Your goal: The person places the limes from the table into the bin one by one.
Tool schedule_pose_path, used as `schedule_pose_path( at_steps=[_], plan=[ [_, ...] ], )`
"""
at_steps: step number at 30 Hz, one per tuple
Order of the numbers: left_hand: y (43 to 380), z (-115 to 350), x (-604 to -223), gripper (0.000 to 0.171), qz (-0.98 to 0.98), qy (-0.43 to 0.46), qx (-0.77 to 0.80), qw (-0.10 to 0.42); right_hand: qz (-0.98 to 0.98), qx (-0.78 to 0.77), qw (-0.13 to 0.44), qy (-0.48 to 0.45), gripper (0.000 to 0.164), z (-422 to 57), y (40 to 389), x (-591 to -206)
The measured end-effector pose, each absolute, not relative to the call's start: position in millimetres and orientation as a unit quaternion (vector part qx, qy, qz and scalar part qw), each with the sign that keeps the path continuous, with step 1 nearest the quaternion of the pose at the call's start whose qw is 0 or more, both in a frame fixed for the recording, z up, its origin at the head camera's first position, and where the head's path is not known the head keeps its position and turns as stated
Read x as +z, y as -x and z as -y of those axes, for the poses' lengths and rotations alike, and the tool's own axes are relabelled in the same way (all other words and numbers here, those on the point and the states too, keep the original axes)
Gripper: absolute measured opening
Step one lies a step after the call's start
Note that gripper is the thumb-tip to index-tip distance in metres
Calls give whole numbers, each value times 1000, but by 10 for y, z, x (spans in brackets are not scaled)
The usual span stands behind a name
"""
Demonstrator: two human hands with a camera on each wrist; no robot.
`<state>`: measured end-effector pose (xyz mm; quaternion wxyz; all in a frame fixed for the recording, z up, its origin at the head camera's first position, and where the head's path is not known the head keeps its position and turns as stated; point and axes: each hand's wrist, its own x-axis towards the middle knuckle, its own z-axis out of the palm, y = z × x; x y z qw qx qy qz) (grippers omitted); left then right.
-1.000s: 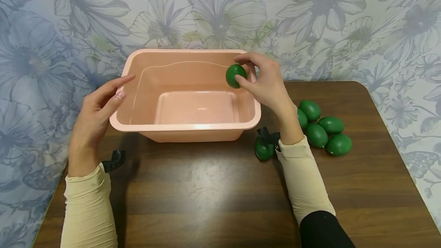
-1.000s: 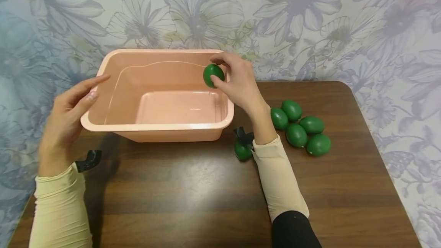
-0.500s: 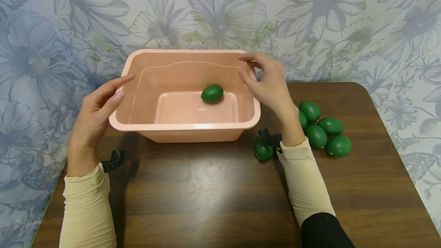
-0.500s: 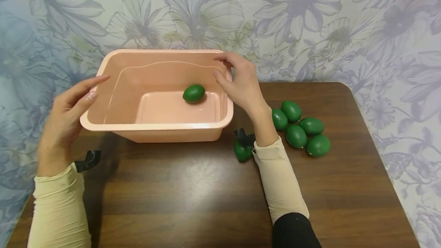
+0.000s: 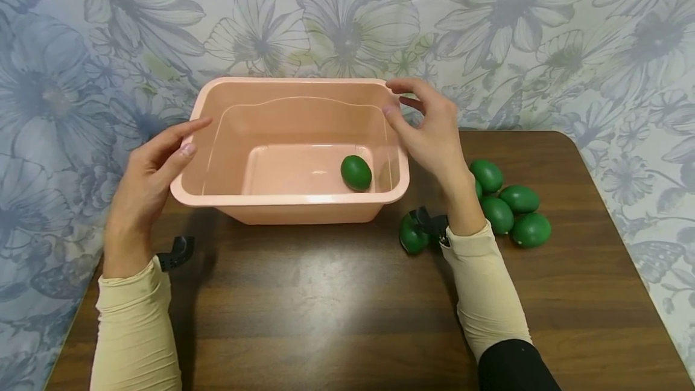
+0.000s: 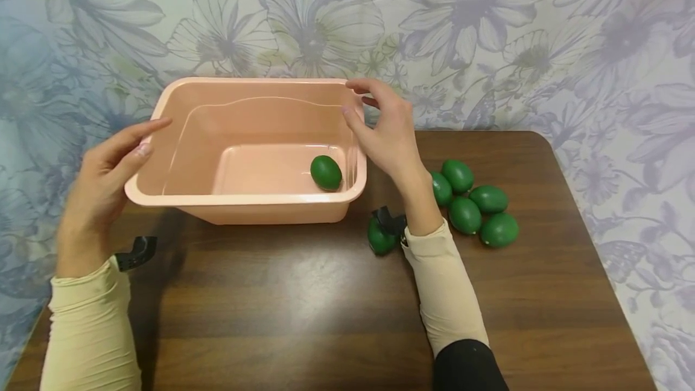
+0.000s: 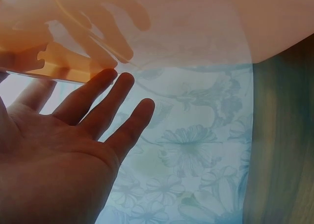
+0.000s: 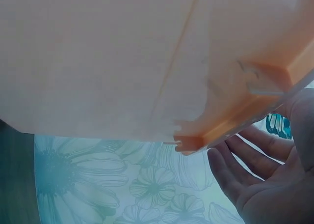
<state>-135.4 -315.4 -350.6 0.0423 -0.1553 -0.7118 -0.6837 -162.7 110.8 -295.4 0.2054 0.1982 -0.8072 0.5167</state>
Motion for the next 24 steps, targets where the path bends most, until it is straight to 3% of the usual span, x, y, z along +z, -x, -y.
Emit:
schedule_pose_path(
  at_steps=[14,24],
  plan=[
    [1347,3160,-3493,42,719,146,-678,48,829,497,196,-165,32,-1393,1460,-3017],
    [1373,3135,-3522,41,721,159,-672,52,853,461,204,-134,32,-1886,1438,-3242]
  ],
)
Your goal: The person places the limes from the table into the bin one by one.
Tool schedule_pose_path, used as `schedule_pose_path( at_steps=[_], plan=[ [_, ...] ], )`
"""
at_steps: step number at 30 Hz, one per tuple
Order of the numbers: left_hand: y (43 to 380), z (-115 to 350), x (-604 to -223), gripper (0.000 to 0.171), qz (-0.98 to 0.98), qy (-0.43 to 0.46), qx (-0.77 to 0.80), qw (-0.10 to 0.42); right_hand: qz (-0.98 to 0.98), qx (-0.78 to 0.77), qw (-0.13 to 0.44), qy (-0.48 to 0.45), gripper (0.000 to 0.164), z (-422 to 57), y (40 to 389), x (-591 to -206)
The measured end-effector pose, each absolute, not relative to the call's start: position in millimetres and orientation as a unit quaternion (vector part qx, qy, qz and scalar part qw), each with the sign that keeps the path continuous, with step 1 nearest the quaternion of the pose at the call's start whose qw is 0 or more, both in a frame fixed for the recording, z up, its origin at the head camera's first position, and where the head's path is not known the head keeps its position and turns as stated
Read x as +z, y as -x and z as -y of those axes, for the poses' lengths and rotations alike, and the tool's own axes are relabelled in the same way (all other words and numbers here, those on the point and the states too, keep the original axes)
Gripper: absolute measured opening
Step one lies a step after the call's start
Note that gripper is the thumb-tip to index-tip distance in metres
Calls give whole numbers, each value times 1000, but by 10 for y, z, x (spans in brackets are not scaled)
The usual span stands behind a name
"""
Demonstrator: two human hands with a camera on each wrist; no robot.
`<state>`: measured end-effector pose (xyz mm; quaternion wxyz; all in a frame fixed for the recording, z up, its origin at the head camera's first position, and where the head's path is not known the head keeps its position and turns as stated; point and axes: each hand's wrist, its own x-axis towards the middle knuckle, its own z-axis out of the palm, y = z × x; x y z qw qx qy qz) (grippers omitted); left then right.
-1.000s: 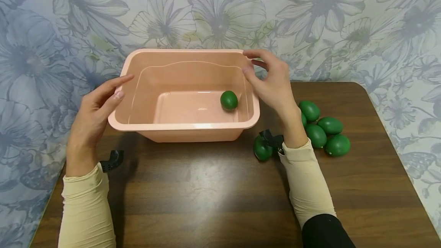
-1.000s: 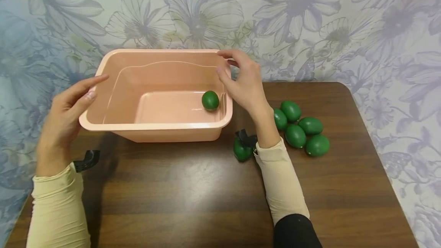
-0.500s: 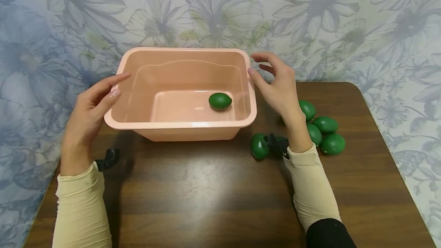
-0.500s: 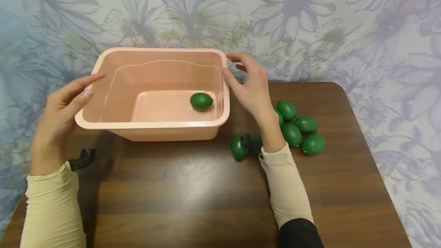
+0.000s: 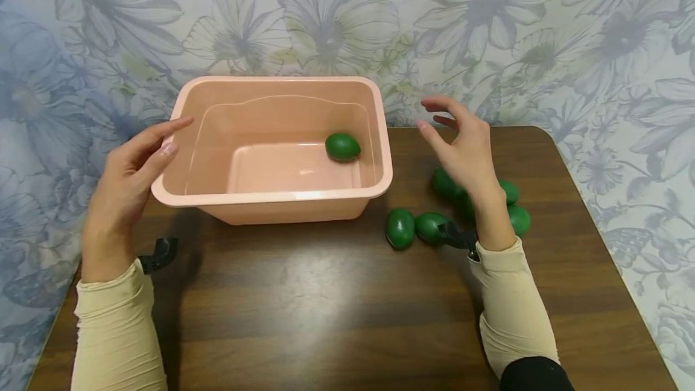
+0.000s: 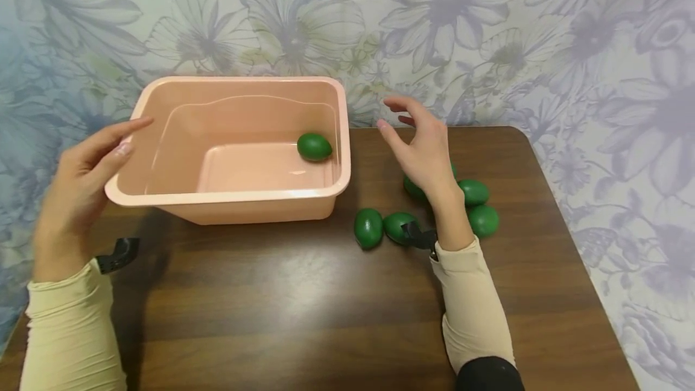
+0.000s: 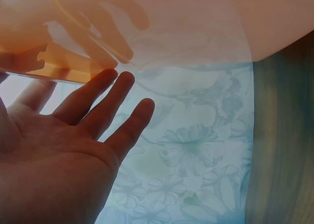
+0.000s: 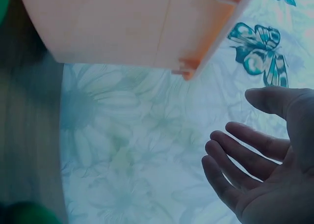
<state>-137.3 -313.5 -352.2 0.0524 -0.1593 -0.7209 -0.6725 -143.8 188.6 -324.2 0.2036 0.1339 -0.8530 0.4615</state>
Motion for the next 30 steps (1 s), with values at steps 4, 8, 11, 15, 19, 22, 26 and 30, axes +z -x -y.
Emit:
schedule_pose_path(
  at_steps=[4,8,11,15,19,22,26,30],
  plan=[
    [1375,3137,-3525,42,711,163,-682,51,865,444,197,-124,32,-2136,1447,-3417],
    [1383,3132,-3501,41,707,162,-687,51,876,432,186,-108,34,-2341,1382,-3502],
    [1387,3121,-3487,41,718,159,-675,54,885,422,178,-88,36,-2484,1322,-3532],
    [1390,3108,-3491,41,723,158,-670,55,891,412,178,-65,37,-2671,1281,-3564],
    [1395,3103,-3506,41,724,160,-669,55,889,413,189,-52,36,-2796,1264,-3556],
    [1393,3105,-3518,41,723,159,-669,55,889,413,189,-49,36,-2843,1256,-3548],
    [1386,3106,-3533,41,710,162,-683,53,894,408,178,-47,37,-2898,1232,-3559],
    [1370,3116,-3532,42,697,157,-698,49,900,402,164,-42,39,-3005,1178,-3594]
  ],
)
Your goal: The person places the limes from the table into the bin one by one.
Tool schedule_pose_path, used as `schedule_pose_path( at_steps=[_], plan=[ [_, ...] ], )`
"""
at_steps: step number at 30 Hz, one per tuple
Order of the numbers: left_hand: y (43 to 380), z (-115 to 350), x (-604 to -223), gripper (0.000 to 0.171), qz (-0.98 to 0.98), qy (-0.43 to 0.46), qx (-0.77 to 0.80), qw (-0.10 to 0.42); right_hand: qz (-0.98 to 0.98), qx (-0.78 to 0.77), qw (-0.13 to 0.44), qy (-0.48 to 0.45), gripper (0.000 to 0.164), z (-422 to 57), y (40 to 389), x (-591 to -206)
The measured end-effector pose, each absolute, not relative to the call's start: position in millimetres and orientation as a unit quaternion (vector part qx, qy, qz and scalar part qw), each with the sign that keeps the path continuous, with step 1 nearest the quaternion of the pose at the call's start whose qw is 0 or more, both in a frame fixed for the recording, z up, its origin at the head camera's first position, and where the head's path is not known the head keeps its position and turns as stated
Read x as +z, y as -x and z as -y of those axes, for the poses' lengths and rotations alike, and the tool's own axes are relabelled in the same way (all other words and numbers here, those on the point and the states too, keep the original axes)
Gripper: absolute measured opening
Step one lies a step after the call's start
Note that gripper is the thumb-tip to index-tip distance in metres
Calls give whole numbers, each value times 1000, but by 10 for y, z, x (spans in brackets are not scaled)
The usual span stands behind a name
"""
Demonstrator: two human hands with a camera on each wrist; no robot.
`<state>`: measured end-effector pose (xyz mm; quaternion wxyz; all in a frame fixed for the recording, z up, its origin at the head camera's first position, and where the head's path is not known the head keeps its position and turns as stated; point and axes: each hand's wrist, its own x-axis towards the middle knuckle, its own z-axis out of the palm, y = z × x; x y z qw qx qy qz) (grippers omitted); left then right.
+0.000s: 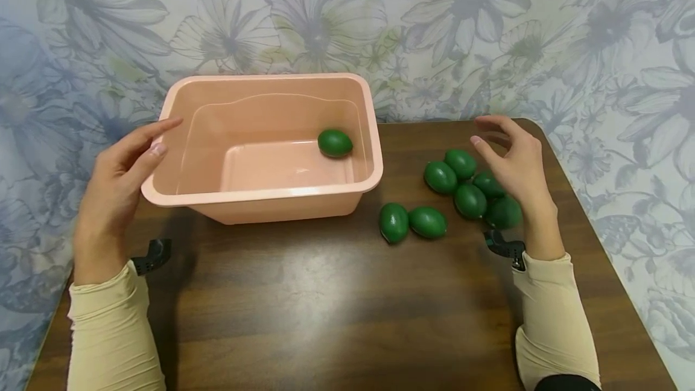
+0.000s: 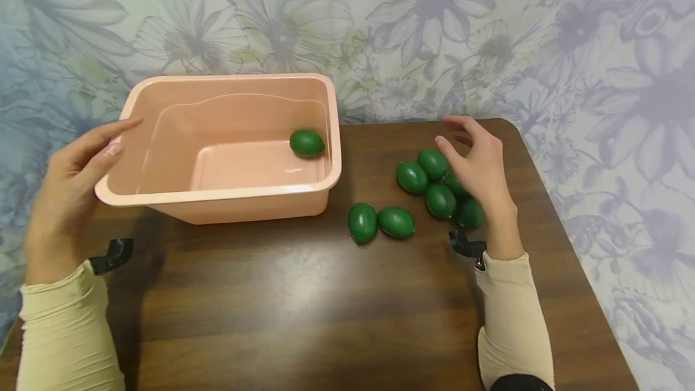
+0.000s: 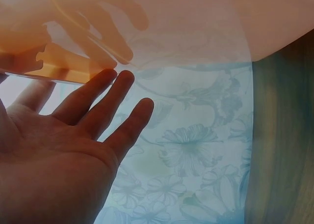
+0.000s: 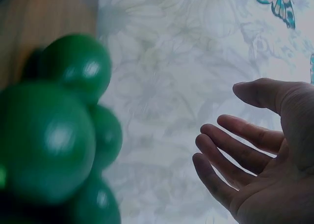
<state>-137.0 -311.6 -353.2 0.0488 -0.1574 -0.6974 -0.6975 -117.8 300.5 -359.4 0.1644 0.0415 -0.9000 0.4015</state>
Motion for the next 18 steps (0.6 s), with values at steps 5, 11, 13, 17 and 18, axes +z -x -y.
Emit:
schedule_pose_path(
  at_steps=[5,11,13,17,18],
  plan=[
    [1336,3142,-3502,42,717,147,-679,57,901,405,152,-29,40,-3284,1079,-3646],
    [1303,3163,-3508,43,714,151,-681,57,907,395,146,11,41,-3673,923,-3701],
    [1311,3157,-3505,43,716,154,-679,54,901,404,155,18,40,-3777,869,-3692],
    [1334,3133,-3500,43,731,154,-663,52,884,438,166,-6,37,-3916,799,-3664],
    [1341,3122,-3499,43,737,152,-656,51,880,447,161,-16,37,-3949,787,-3672]
  ],
)
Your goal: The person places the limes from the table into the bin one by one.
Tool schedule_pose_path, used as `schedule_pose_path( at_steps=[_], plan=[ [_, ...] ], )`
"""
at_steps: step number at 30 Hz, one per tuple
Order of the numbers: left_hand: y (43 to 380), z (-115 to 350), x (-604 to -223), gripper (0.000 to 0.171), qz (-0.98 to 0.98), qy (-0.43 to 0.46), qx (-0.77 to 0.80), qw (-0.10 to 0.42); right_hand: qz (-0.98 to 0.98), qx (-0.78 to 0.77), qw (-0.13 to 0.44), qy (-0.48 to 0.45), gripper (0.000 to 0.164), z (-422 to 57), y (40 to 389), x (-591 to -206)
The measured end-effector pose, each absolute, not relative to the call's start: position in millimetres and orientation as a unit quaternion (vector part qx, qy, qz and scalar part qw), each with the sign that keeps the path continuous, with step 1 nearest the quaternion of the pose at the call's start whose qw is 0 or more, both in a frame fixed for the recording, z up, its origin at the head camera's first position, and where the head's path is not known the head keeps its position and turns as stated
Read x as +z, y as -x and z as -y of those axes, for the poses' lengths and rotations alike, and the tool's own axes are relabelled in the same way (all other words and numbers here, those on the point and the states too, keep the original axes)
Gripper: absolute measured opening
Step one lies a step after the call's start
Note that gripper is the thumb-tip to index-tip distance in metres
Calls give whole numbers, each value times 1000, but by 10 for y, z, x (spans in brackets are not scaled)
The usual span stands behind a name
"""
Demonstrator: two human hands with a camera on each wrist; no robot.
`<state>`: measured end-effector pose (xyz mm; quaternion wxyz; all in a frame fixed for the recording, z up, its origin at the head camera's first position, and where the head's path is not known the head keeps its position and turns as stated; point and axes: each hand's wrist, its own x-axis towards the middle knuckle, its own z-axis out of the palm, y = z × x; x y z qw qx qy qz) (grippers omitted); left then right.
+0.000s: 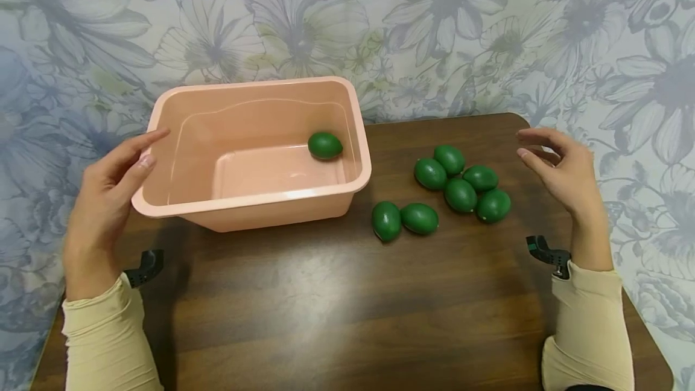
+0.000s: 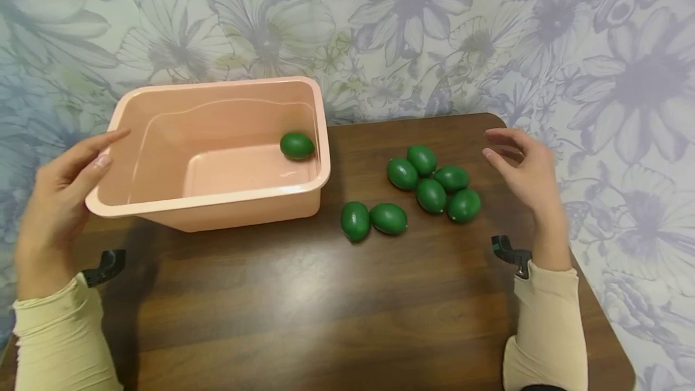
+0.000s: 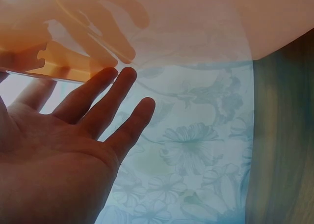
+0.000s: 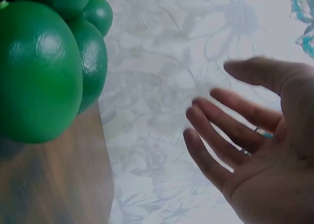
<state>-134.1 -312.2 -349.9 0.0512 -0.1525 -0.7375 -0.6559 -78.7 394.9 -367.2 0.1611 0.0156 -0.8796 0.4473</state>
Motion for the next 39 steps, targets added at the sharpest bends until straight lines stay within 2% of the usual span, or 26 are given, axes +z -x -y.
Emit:
schedule_pose_path(
  at_steps=[7,13,22,27,33,39],
  plan=[
    [1331,3131,-3491,43,759,146,-632,51,875,473,96,-37,42,-4120,777,-3842],
    [1336,3113,-3492,43,736,150,-659,48,860,508,23,-53,46,-4231,628,-4002],
    [1350,3130,-3527,44,692,173,-700,36,847,524,-58,-71,37,-4327,640,-4175],
    [1336,3120,-3526,43,712,162,-682,41,855,508,-72,-73,35,-4358,644,-4203],
    [1333,3111,-3517,43,717,158,-677,42,857,489,-130,-101,35,-4386,616,-4179],
    [1335,3112,-3522,43,708,163,-686,43,848,475,-187,-146,46,-4398,596,-4159]
  ],
)
